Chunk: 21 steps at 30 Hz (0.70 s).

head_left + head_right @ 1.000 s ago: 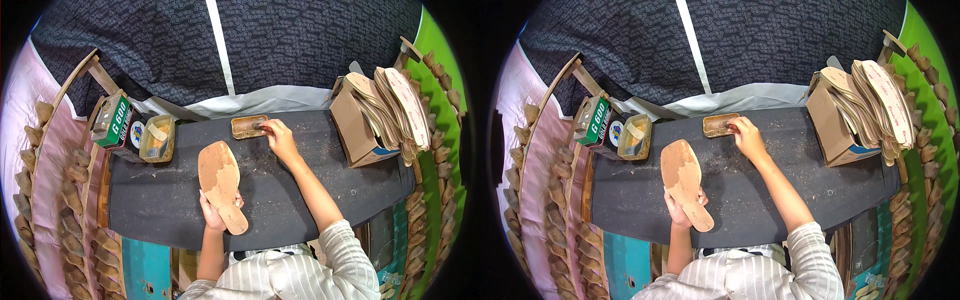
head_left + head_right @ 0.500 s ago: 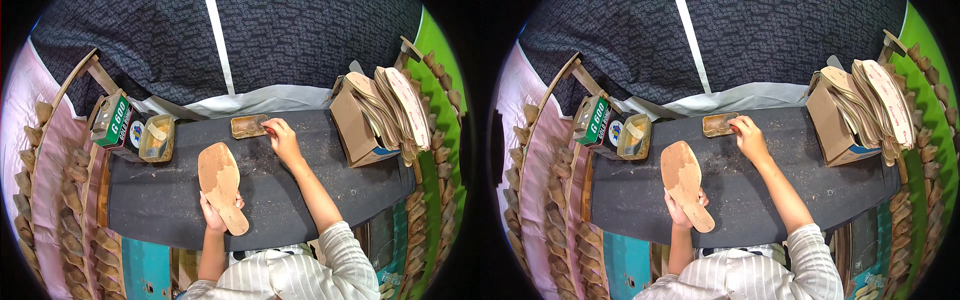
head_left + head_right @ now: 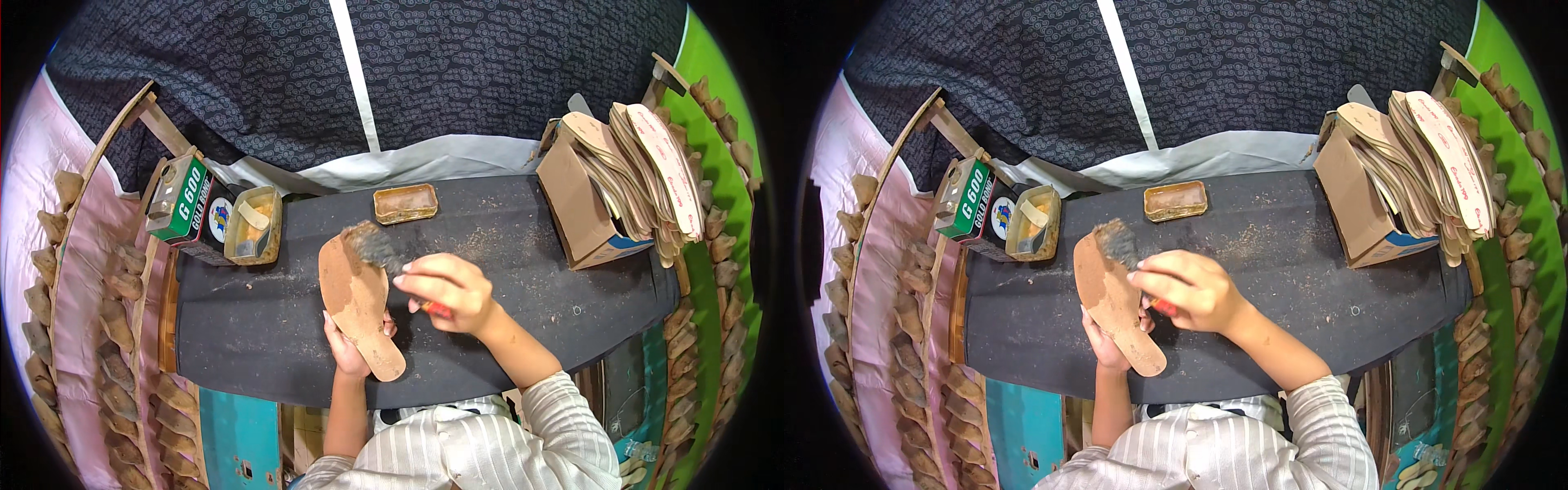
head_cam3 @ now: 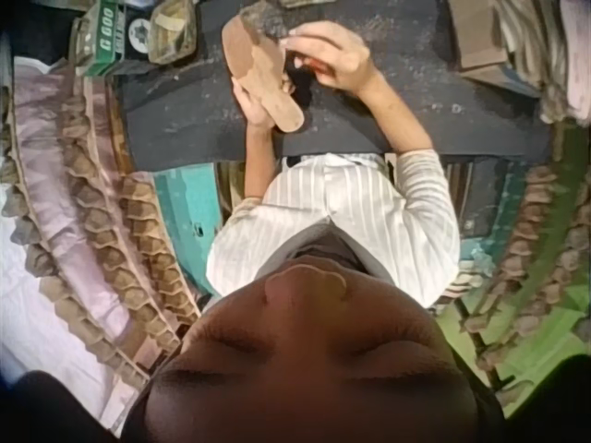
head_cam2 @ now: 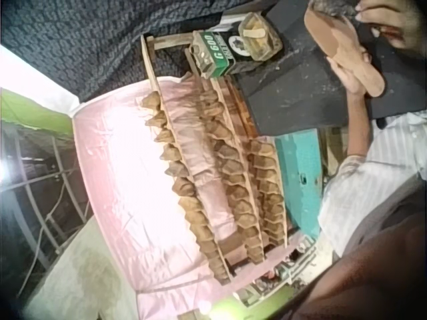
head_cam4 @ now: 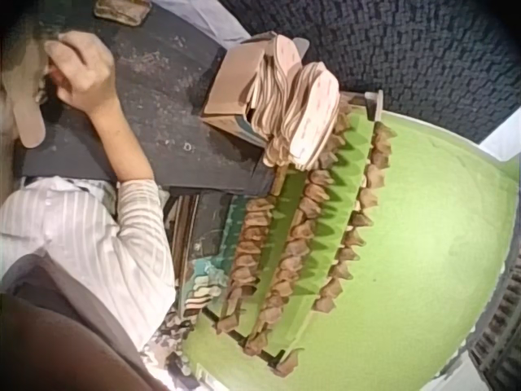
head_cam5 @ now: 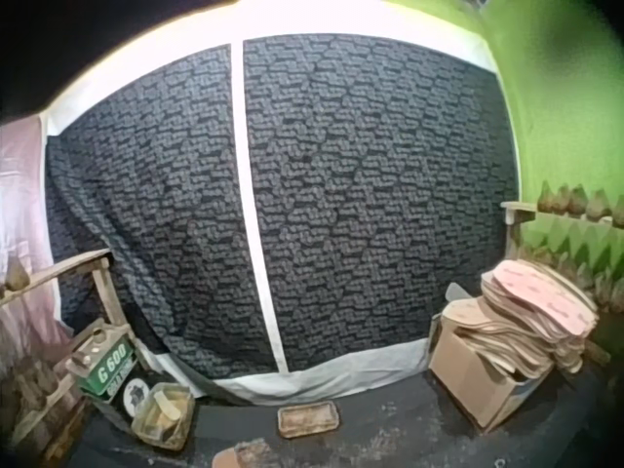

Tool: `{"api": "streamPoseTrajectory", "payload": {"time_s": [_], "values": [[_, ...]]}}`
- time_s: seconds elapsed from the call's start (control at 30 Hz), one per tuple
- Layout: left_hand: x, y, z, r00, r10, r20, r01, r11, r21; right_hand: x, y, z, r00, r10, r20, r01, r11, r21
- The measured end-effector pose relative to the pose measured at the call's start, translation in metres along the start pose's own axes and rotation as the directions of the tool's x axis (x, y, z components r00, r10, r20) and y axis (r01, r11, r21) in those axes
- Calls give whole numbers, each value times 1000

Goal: Apply adhesive to the surface of shoe insoles using a brush.

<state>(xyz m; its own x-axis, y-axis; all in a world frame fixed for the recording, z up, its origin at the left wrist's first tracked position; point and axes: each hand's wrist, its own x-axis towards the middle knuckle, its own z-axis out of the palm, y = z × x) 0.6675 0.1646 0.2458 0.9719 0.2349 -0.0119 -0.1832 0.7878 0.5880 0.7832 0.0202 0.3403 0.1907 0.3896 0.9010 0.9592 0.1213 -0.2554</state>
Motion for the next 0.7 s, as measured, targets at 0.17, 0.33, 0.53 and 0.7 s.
{"api": "streamPoseTrajectory", "payload": {"time_s": [0.17,0.33,0.53,0.7], "values": [[1,3,-10,1000,25,-16,-25,999,27,-6,-5,-6,995,2,97,-9,998,70],[0,5,-9,1000,19,-5,-19,999,34,1,-4,-5,999,-33,29,30,994,103],[2,6,-10,999,38,-11,-37,998,50,-4,-8,-3,996,10,84,-11,1000,14],[0,9,-9,998,52,-27,-52,998,26,-5,-13,-9,994,67,83,-75,992,102]]}}
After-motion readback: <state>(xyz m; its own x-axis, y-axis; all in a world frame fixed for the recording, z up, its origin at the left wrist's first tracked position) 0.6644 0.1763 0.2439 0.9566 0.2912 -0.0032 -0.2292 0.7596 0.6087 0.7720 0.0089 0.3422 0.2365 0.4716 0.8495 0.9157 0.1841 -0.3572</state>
